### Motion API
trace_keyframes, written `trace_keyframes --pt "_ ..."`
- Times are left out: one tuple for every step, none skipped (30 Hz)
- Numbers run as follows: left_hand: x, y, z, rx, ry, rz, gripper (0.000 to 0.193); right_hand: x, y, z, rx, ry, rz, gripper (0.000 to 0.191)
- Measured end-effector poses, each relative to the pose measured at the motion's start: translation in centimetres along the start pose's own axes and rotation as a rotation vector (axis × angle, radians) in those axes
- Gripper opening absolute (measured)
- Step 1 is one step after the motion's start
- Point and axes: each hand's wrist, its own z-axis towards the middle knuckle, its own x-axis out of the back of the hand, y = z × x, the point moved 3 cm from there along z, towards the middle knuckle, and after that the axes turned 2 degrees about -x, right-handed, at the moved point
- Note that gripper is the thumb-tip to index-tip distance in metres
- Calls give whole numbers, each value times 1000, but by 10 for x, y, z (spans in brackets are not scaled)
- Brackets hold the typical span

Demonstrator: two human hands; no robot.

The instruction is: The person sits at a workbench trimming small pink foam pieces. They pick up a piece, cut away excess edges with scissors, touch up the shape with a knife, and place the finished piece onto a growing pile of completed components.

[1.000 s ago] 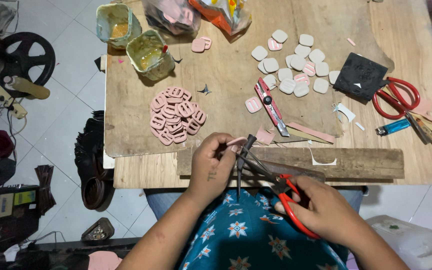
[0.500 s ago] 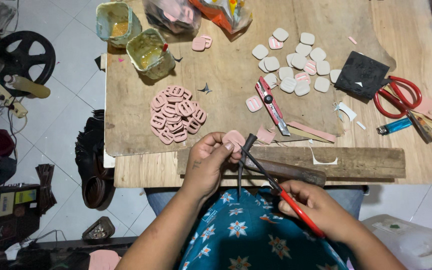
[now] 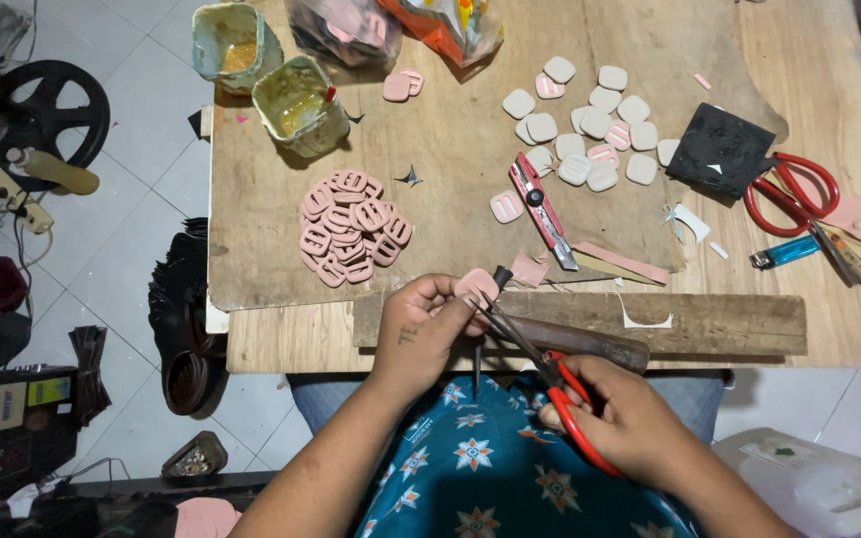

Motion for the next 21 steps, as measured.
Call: trace_keyframes --pt "0 -1 -1 5 1 -2 12 -1 2 1 16 -3 -1 48" --pt "1 -1 -2 12 1 -4 12 -3 3 1 31 -5 -2 47" --pt "0 -2 -2 18 10 -10 12 -4 5 2 36 -6 27 47" --pt "0 -3 -2 23 20 -18 12 -4 7 3 42 -5 54 48" --pt "-1 -4 -2 29 32 -26 13 -4 8 3 47 -8 81 48" --pt "0 -4 -3 23 30 -26 13 -5 10 4 41 -4 84 47" --pt "0 -4 -3 16 29 -24 13 -4 12 5 36 -1 87 46" --pt "0 -4 -2 7 26 -23 13 -4 13 6 33 5 89 45" --pt "0 -4 -2 6 26 -27 13 -4 14 6 33 0 94 45" --pt "0 -4 -2 5 26 -31 13 -5 14 7 34 -5 99 45" --pt "-1 -4 -2 5 27 -35 13 -5 15 7 34 -10 105 45" --pt "-1 -3 -3 6 30 -29 13 -4 15 7 25 -10 107 44" --pt "0 -3 -3 6 33 -23 14 -4 15 7 16 -11 110 44" --pt "0 -3 -3 6 37 -17 14 -4 15 7 8 -11 112 43" --pt "0 -3 -3 6 39 -15 14 -4 15 7 -6 -14 122 42" --pt "-1 -2 -3 6 41 -14 14 -4 14 7 -20 -18 131 41" --pt "-1 -2 -3 5 44 -12 14 -4 13 7 -33 -22 140 41" --pt "-1 -2 -3 3 43 -11 14 -5 12 7 -34 -22 129 40" --pt "-1 -2 -3 1 43 -10 14 -4 11 7 -34 -21 118 39" --pt "-1 -2 -3 -1 42 -10 14 -4 10 6 -35 -21 108 38" --pt "-1 -2 -3 -4 38 1 14 -4 8 6 -30 -21 101 38"
